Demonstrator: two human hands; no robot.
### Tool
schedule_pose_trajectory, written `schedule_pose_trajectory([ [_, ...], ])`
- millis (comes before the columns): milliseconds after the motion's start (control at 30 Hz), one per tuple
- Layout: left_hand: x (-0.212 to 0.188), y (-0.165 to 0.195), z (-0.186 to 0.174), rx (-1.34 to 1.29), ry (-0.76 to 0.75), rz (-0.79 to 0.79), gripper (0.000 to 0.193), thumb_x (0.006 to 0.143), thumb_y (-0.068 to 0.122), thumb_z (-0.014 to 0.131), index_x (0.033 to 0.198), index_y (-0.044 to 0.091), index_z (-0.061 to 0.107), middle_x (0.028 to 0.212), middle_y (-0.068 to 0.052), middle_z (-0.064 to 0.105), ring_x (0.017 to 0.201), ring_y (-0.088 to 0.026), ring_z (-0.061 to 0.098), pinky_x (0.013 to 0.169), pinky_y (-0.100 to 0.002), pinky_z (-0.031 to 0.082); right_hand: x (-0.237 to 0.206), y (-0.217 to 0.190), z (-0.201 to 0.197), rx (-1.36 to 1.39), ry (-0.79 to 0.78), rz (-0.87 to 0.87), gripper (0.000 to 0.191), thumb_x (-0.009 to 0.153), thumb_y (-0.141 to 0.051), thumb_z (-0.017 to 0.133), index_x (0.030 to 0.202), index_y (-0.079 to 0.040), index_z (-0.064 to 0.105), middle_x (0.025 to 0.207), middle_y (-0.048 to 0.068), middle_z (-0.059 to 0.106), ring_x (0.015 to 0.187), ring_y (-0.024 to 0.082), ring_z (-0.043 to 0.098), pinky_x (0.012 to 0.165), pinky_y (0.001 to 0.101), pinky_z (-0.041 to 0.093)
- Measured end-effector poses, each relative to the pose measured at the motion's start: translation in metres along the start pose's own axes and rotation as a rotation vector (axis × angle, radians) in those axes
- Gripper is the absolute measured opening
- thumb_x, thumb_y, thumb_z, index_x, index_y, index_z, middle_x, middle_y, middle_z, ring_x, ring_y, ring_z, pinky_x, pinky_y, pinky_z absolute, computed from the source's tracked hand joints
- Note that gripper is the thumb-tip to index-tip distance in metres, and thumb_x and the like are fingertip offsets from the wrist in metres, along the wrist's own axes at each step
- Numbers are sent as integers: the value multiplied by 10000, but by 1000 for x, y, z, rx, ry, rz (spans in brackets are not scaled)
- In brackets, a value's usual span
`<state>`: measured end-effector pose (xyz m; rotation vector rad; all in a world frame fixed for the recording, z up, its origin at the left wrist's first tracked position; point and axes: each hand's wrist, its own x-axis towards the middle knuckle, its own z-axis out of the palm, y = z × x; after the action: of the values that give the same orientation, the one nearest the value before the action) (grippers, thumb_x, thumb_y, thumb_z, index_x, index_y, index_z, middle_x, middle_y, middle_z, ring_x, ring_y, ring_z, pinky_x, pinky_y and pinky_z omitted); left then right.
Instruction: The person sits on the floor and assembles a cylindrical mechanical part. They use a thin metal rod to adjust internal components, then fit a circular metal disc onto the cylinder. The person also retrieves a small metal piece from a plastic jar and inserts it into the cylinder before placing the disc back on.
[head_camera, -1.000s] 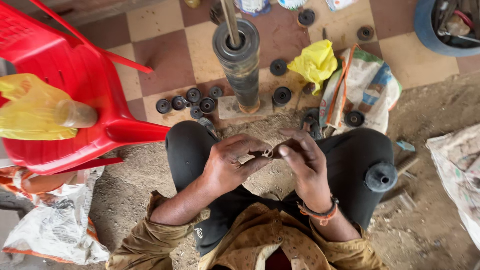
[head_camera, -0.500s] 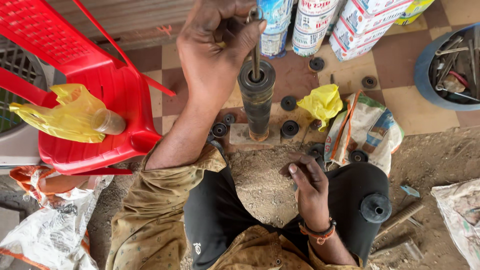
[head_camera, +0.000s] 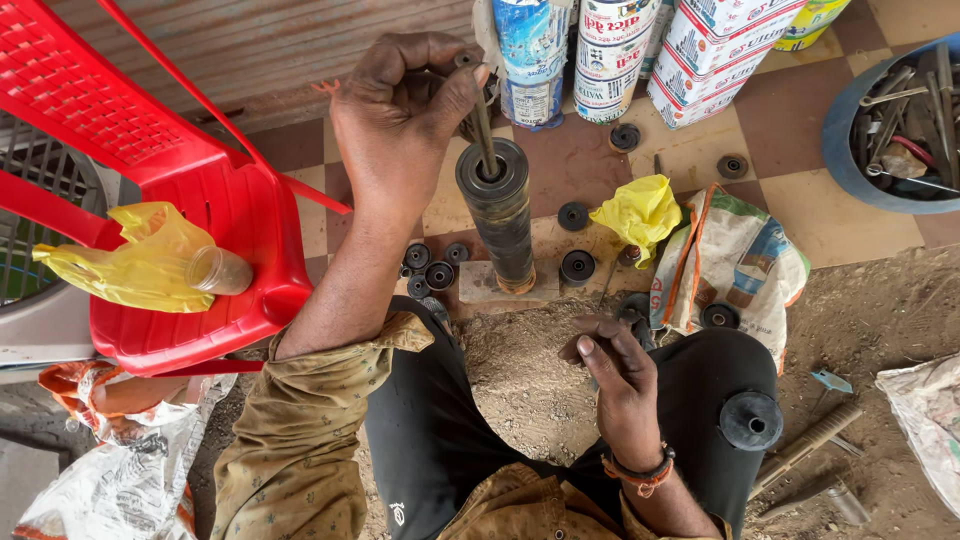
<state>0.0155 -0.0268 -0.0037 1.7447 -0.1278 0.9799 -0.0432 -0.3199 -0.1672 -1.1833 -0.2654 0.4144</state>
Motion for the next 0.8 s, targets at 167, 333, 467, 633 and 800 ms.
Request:
schedule_pose_trajectory([
  [167, -5, -8, 1, 19, 29, -6, 195, 997, -41, 831, 1098, -18, 665, 1018, -58, 725, 885, -53, 669, 774, -211, 580, -1, -2, 1, -13, 5, 14, 236, 1014, -61, 623, 1227, 30, 669, 1002, 94, 689, 933, 169, 680, 848, 328, 550],
  [333, -11, -12, 3, -25, 63, -78, 214, 982, -61, 802, 1085, 4, 627, 1001, -45, 693, 870, -48, 686, 760, -205, 586, -1, -3, 2, 4, 14, 17, 245, 999, -57, 629, 1227, 24, 666, 1014, 88, 689, 931, 167, 685, 841, 328, 561],
  [467, -12, -15, 4, -71, 58, -58, 224, 992, -76, 803, 1102, 6, 626, 1006, -55, 685, 872, -51, 648, 765, -210, 561, -1, -4, 2, -39, 16, 17, 249, 1001, -51, 636, 1236, 25, 672, 1005, 91, 684, 929, 165, 677, 842, 323, 553],
  [633, -11, -16, 7, -22, 78, -103, 246, 970, -68, 813, 1068, 16, 603, 974, -69, 710, 856, -81, 703, 748, -227, 600, -1, -2, 2, -30, 33, 30, 252, 992, -57, 636, 1227, 27, 670, 1031, 88, 686, 927, 170, 686, 826, 327, 556],
  [800, -17, -8, 11, -77, 41, -111, 318, 969, -16, 801, 1158, 25, 549, 1041, -59, 683, 923, -88, 701, 784, -251, 611, -4, -4, -1, 13, 12, -25, 249, 1014, -68, 620, 1238, 37, 654, 1012, 113, 707, 953, 175, 689, 847, 335, 564],
])
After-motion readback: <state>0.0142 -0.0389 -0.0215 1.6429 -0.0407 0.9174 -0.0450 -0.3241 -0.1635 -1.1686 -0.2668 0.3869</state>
